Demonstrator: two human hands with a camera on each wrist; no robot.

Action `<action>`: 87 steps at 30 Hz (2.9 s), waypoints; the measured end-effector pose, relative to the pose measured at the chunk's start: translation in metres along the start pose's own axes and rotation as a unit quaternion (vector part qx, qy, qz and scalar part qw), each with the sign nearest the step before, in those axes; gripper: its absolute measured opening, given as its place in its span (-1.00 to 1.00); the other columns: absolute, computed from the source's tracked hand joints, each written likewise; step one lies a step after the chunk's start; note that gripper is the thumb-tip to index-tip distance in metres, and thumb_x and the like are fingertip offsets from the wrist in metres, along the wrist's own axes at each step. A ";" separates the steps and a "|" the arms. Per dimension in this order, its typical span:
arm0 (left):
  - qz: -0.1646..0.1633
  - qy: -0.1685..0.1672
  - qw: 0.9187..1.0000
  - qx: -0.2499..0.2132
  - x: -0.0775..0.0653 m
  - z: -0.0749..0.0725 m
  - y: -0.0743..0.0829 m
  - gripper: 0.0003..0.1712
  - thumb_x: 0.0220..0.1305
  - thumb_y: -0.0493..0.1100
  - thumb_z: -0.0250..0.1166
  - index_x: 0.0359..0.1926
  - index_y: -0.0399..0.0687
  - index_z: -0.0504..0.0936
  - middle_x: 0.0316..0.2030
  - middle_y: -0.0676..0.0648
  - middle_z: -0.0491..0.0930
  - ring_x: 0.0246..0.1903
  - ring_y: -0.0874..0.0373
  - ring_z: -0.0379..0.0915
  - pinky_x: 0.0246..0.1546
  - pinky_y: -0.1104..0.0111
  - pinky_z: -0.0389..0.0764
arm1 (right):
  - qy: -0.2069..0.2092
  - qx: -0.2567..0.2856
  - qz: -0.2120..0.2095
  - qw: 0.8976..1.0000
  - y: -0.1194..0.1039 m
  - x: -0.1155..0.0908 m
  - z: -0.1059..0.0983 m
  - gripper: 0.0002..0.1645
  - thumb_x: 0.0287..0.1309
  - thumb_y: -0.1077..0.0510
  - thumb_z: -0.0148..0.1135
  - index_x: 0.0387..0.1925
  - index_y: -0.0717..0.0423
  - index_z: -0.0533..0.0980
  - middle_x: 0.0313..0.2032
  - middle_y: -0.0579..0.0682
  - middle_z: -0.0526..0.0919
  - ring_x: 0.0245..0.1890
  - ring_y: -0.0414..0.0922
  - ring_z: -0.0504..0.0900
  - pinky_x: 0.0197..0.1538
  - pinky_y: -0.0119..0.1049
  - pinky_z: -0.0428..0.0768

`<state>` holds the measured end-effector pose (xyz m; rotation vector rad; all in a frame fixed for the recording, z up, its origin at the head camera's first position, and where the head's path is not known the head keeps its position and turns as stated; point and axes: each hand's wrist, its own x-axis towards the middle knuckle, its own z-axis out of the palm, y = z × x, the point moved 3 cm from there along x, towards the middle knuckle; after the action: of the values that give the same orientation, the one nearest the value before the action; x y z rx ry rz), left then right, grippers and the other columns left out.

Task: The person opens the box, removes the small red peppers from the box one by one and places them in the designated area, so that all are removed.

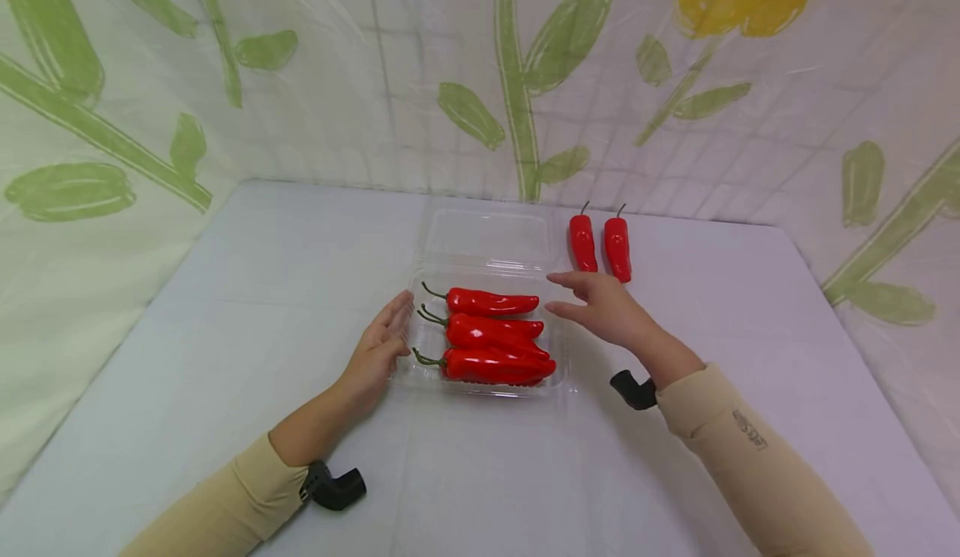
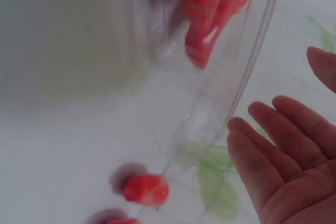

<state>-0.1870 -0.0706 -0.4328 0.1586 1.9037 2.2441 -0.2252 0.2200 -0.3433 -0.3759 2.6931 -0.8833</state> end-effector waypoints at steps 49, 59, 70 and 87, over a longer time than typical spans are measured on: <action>0.001 -0.003 1.000 0.001 -0.001 0.001 0.002 -0.08 -0.08 -0.54 -0.23 0.43 -0.25 -0.13 0.47 -0.15 -0.18 0.47 0.04 -0.38 0.45 0.15 -0.26 | -0.172 -0.087 -0.104 0.976 -0.059 0.016 0.057 -0.34 0.07 0.09 0.27 0.24 0.04 0.38 -0.01 -0.04 0.57 0.01 -0.08 0.43 -0.16 -0.37 0.62; 0.012 -0.010 1.000 -0.009 -0.001 0.000 0.003 -0.09 -0.07 -0.55 -0.26 0.43 -0.30 -0.16 0.47 -0.18 -0.22 0.46 0.03 -0.41 0.44 0.15 -0.29 | -0.161 -0.117 -0.099 0.975 -0.062 0.019 0.060 -0.31 -0.01 0.14 0.33 0.23 0.08 0.39 -0.03 -0.03 0.58 0.00 -0.08 0.46 -0.11 -0.30 0.64; 0.003 -0.006 1.000 -0.008 -0.001 -0.001 0.001 -0.10 -0.05 -0.55 -0.25 0.43 -0.27 -0.15 0.47 -0.16 -0.20 0.47 0.04 -0.40 0.44 0.16 -0.27 | -0.132 -0.089 -0.120 0.980 -0.062 0.018 0.057 -0.37 0.07 0.13 0.27 0.21 0.08 0.37 -0.04 -0.02 0.59 -0.03 -0.09 0.50 -0.07 -0.27 0.64; 0.011 -0.005 1.000 -0.018 0.001 0.001 0.001 -0.09 -0.07 -0.55 -0.25 0.43 -0.29 -0.15 0.47 -0.17 -0.20 0.47 0.04 -0.40 0.45 0.16 -0.29 | -0.096 0.017 -0.110 0.989 -0.047 0.006 0.035 -0.42 0.19 0.04 0.14 0.26 -0.02 0.36 -0.03 -0.03 0.61 -0.05 -0.09 0.51 -0.10 -0.34 0.61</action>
<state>-0.1875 -0.0697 -0.4313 0.1865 1.8648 2.2845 -0.2118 0.1623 -0.3431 -0.7230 2.4900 -0.9004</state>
